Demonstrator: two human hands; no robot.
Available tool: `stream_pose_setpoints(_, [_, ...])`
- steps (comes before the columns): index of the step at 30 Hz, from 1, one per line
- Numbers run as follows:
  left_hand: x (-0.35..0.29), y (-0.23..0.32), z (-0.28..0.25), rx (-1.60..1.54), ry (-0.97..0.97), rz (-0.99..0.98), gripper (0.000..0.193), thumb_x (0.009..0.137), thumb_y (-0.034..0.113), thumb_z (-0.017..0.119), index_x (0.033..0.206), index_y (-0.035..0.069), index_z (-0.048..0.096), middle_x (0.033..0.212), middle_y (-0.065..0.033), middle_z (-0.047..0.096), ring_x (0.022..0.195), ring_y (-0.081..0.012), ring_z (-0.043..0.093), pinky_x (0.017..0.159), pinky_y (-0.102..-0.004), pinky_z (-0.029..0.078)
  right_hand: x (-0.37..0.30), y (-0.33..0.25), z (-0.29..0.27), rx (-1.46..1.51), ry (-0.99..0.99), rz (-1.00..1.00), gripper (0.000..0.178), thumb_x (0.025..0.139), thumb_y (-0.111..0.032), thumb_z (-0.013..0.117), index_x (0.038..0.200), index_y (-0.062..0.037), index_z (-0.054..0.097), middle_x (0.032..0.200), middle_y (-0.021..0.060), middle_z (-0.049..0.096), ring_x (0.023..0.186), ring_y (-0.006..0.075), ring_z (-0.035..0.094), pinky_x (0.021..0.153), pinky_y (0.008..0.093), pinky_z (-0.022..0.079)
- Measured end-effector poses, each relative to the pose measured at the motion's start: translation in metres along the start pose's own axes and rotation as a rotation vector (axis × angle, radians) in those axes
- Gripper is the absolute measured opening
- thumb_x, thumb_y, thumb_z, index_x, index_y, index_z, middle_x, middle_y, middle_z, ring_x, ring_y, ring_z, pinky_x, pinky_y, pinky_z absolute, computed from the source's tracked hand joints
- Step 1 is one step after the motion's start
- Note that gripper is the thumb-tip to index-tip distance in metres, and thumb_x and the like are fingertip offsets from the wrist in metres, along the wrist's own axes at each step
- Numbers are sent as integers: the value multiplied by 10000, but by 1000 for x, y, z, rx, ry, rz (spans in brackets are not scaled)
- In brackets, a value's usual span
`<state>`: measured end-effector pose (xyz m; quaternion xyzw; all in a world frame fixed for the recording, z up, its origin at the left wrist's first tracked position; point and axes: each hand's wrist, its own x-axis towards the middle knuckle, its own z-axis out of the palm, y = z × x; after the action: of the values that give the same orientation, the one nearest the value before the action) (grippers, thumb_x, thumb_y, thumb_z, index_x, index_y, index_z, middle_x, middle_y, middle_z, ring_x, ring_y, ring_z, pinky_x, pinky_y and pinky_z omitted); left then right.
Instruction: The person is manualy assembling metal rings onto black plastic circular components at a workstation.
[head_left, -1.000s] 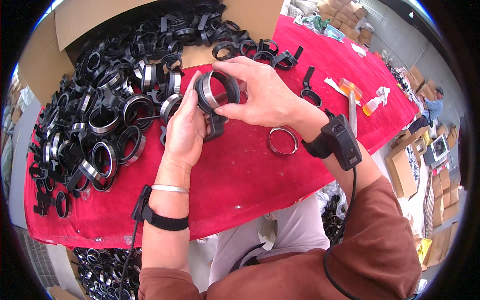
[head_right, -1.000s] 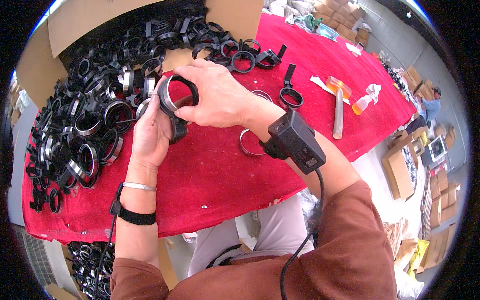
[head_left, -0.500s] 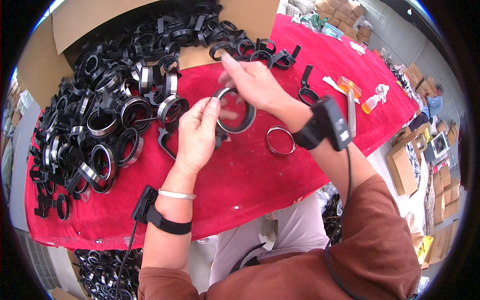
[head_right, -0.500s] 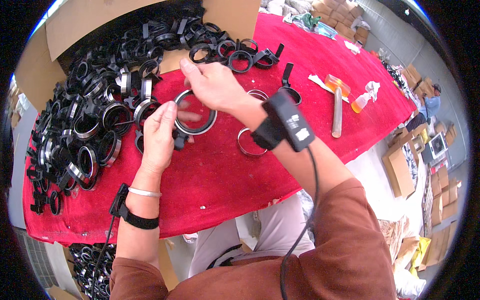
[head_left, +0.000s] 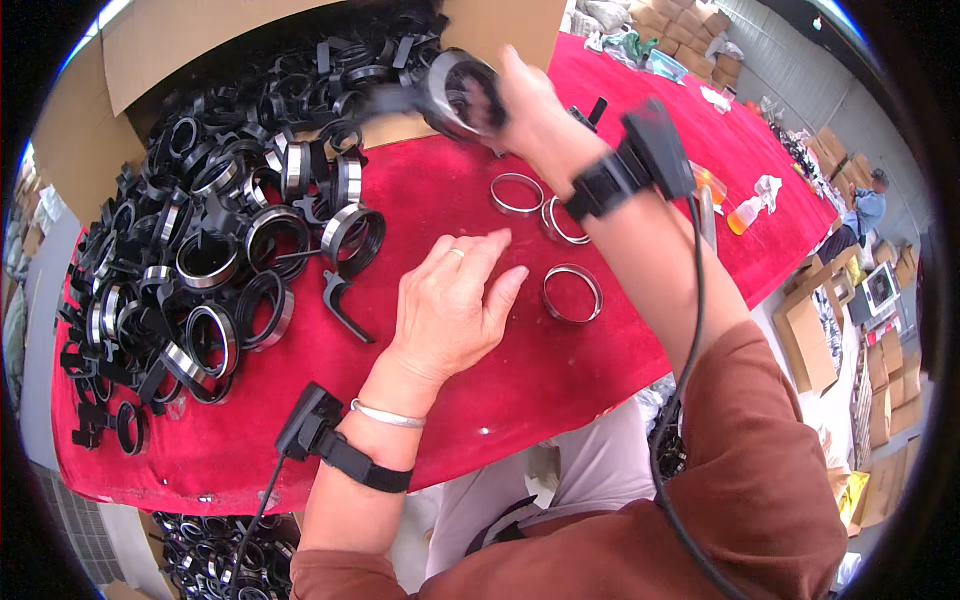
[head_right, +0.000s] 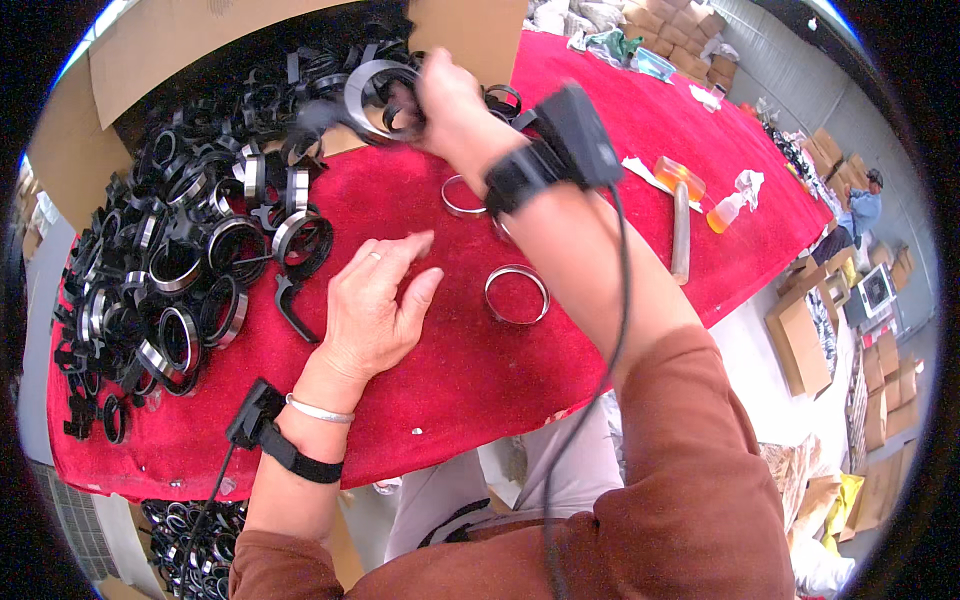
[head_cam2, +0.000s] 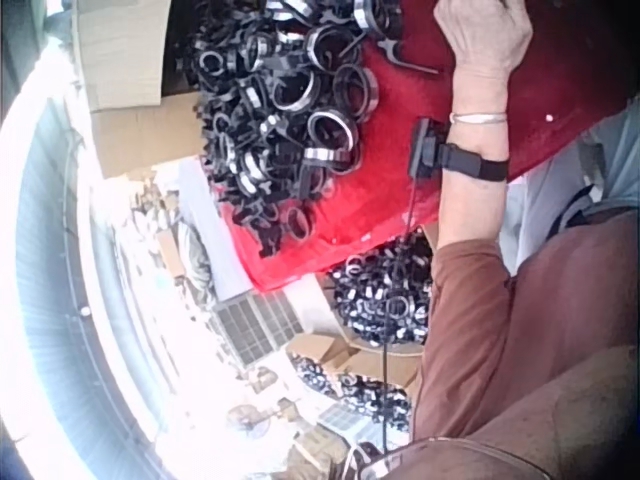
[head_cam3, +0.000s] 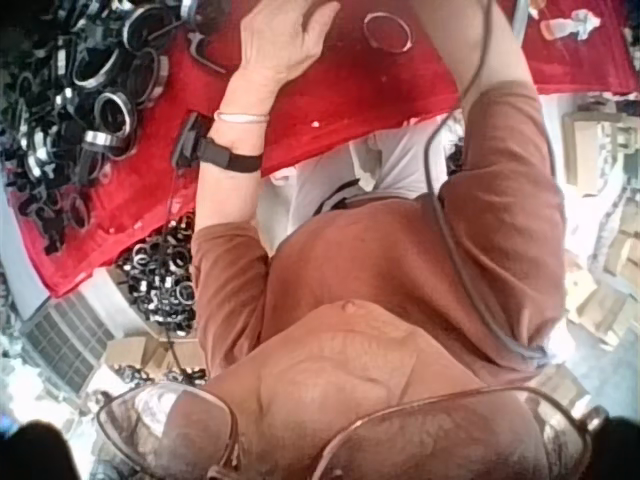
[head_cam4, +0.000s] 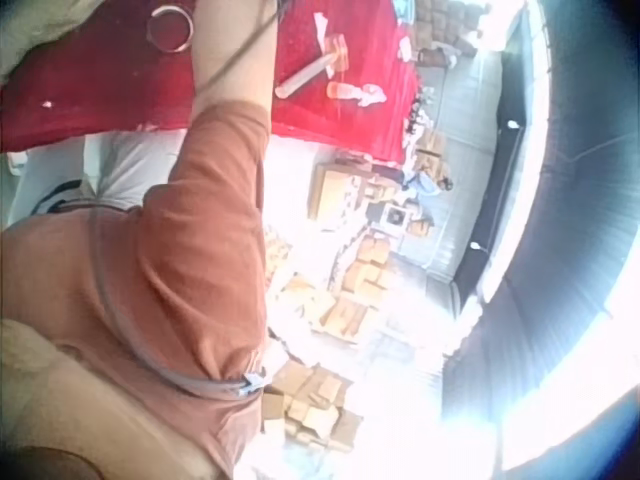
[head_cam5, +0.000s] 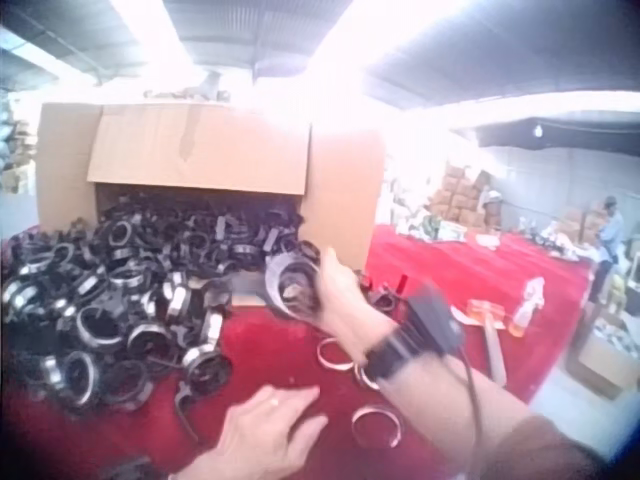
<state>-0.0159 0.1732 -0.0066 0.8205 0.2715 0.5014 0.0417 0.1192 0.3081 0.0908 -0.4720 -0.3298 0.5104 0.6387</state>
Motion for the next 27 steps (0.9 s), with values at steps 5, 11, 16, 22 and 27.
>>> stream_pose_setpoints(5, [-8, -22, -3, -87, -28, -533, 504, 910, 198, 535, 1337, -15, 373, 1201, -229, 541, 731, -218, 610, 721, -329, 498, 31, -9, 39, -1023, -294, -581, 568, 888, -499, 425, 1039, 17, 608, 943, 211, 655, 844, 335, 637, 721, 437, 494])
stream_pose_setpoints(11, [-12, -29, 8, 96, -43, -454, 402, 874, 171, 587, 1198, -47, 492, 1011, -214, 576, 654, -245, 588, 648, -349, 480, 68, 61, -68, -1892, -362, -564, 392, 762, -272, 657, 1060, -21, 612, 966, 223, 634, 954, 371, 602, 848, 419, 483])
stream_pose_setpoints(16, [-13, -31, 4, 36, -34, -504, 407, 844, 128, 615, 1191, -50, 502, 948, -205, 589, 638, -242, 583, 634, -350, 476, 56, 53, -74, -1925, -408, -436, 248, 753, -158, 617, 973, -44, 626, 858, 189, 647, 869, 353, 624, 749, 427, 494])
stream_pose_setpoints(22, [-6, -28, 8, -1, -104, -528, 415, 838, 119, 622, 1195, -54, 499, 968, -193, 605, 694, -226, 606, 670, -321, 495, 34, 40, -91, -1916, -573, -549, 197, 785, -162, 581, 931, -46, 646, 861, 184, 644, 829, 351, 619, 735, 411, 491])
stream_pose_setpoints(27, [-10, -40, 7, -118, 71, -557, 533, 937, 240, 503, 1348, -51, 332, 1321, -211, 440, 1132, -253, 507, 943, -338, 421, -15, 11, -77, -840, -702, -414, 241, 898, -196, 512, 1044, -34, 614, 855, 102, 643, 729, 170, 593, 646, 302, 474])
